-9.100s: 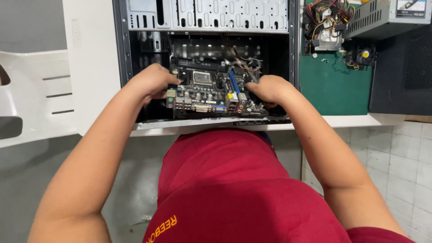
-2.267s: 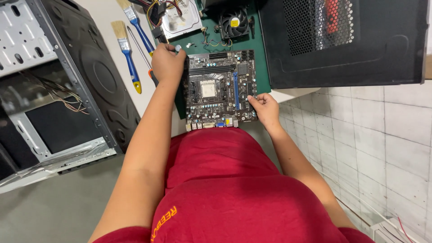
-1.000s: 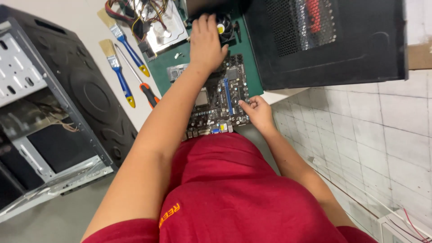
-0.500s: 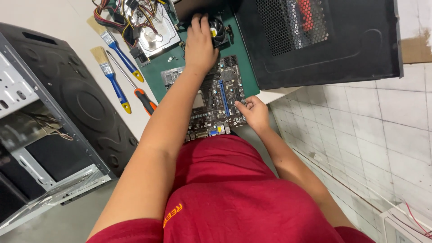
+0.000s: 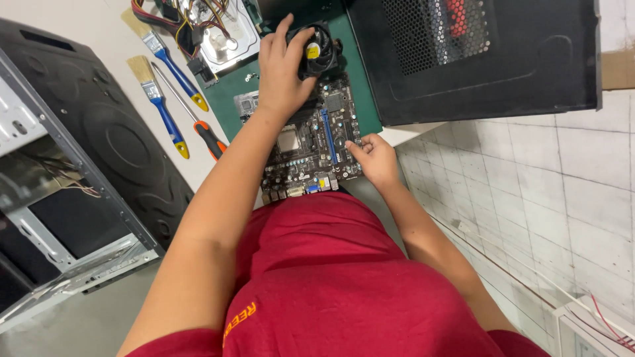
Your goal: Removing a motherboard and CPU fan from a desktop computer case using a screwdriver and then cleaning the interior with a brush.
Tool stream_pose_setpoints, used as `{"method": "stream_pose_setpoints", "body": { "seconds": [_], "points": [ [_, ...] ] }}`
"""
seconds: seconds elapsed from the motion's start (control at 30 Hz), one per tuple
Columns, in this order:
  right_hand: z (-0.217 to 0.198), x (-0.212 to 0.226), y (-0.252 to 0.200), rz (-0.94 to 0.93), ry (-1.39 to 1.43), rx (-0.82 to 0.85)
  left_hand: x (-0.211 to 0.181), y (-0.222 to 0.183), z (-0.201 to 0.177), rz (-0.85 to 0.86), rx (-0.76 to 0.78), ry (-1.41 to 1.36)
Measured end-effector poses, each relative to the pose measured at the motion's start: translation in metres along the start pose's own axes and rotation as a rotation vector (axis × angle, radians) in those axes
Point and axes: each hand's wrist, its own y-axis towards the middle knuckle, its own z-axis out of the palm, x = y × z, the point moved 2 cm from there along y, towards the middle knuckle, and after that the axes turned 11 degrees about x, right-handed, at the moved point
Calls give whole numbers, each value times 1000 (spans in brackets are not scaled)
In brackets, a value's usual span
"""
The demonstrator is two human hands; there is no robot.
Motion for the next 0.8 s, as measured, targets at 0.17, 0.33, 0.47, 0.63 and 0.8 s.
{"method": "stream_pose_setpoints", "body": {
  "seconds": [0.17, 0.33, 0.47, 0.63, 0.8],
  "points": [
    [-16, 32, -8, 57, -86, 17, -27, -23, -59, 33, -55, -131],
    [-24, 33, 5, -12, -230, 10, -62, -47, -141, 34, -180, -250],
    [-26, 30, 22, -96, -385, -25, -72, -75, -197, -2, -351, -313],
    [-26, 36, 37, -147, -489, -36, -69, -104, -250, -60, -527, -381],
    [-26, 35, 47, -165, -551, -51, -29, -144, -268, 72, -710, -388]
  ]
}}
